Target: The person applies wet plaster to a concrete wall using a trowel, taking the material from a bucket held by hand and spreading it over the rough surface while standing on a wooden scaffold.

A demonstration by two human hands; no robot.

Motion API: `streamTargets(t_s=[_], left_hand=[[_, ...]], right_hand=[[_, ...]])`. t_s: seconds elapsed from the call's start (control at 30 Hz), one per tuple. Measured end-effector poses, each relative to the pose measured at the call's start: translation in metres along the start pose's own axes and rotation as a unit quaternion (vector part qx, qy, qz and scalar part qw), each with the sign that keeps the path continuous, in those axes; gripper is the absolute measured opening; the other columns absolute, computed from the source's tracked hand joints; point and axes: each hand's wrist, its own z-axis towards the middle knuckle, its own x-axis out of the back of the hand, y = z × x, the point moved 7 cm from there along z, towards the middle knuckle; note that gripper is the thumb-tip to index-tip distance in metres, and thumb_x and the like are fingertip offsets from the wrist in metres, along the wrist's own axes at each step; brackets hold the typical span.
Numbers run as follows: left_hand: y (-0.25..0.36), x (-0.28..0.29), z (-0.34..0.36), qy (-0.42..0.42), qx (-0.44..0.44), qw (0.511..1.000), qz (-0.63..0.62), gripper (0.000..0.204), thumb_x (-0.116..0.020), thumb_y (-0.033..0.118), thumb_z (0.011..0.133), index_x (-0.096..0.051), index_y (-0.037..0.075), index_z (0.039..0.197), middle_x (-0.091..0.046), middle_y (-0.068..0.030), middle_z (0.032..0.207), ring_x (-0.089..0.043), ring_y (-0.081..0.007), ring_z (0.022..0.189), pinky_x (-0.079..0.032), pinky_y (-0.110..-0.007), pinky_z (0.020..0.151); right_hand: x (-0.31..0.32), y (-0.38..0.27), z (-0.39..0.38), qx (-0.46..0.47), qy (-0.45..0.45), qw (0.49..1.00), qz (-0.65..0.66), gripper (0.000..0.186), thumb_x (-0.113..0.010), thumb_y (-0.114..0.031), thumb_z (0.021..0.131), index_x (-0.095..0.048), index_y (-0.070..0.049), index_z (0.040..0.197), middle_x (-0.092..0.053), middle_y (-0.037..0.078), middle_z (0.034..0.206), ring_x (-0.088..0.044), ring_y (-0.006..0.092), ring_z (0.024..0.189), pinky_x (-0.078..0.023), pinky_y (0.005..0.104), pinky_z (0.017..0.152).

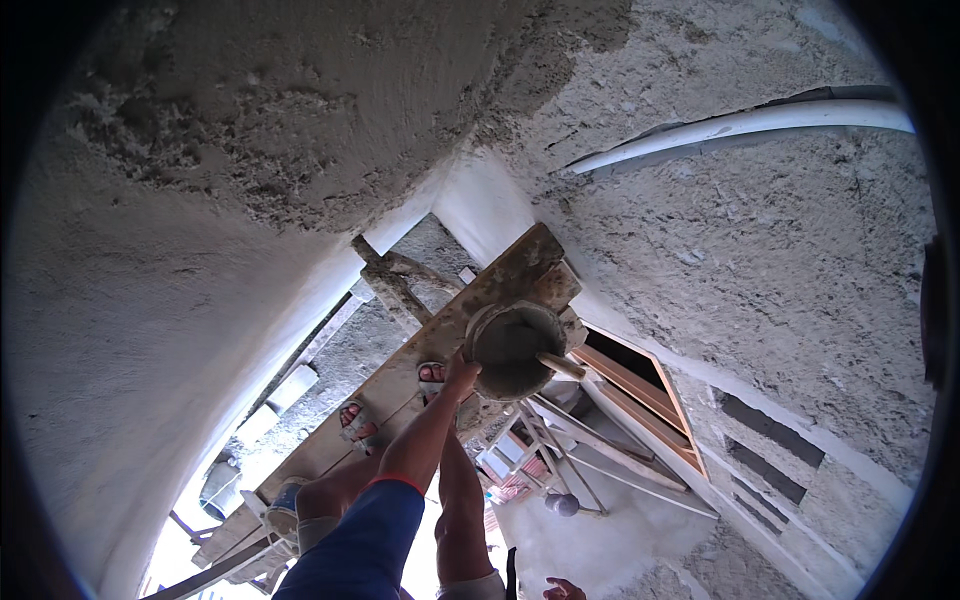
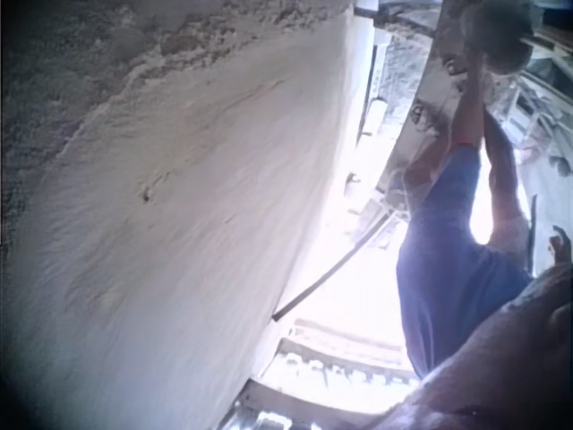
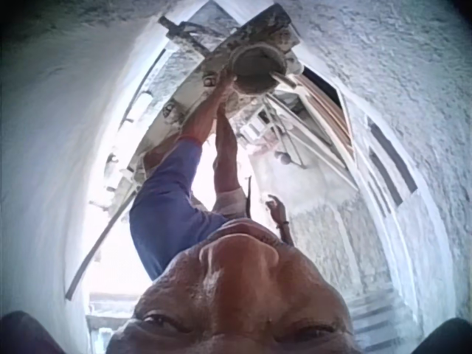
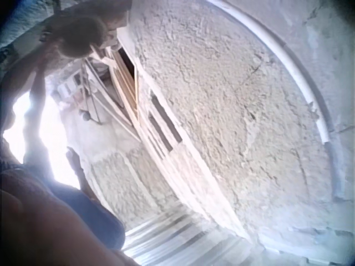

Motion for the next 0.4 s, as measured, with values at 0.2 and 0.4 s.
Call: streamTargets(t_s=[0.2, 0.4], left_hand=[[0.035, 0.016, -0.036, 0.131, -0.019, 0.97, 0.204, 0.109, -0.071, 0.012, 0.067, 0.001, 0.009, 0.148, -0.032, -0.0312, 0.14, -0.041, -0.039, 0.125, -0.039, -0.041, 0.101], [0.114, 0.037, -0.147, 0.048, 0.139, 0.944, 0.296, 0.101, -0.071, 0.03, 0.077, -0.001, 0.015, 0.149, -0.005, -0.0334, 0.148, -0.017, -0.0413, 0.138, -0.028, -0.053, 0.106]], right_hand=[[0.027, -0.068, 0.011, 0.054, 0.005, 0.998, 0.035, 0.031, -0.057, -0.011, 0.088, -0.057, -0.005, 0.119, -0.068, 0.012, 0.077, -0.064, 0.0177, 0.068, -0.051, 0.0317, 0.062], [0.04, -0.081, 0.058, 0.169, -0.034, 0.963, -0.205, 0.033, -0.062, -0.03, 0.086, -0.063, -0.007, 0.11, -0.07, 0.014, 0.081, -0.066, 0.0291, 0.074, -0.051, 0.0424, 0.068]])
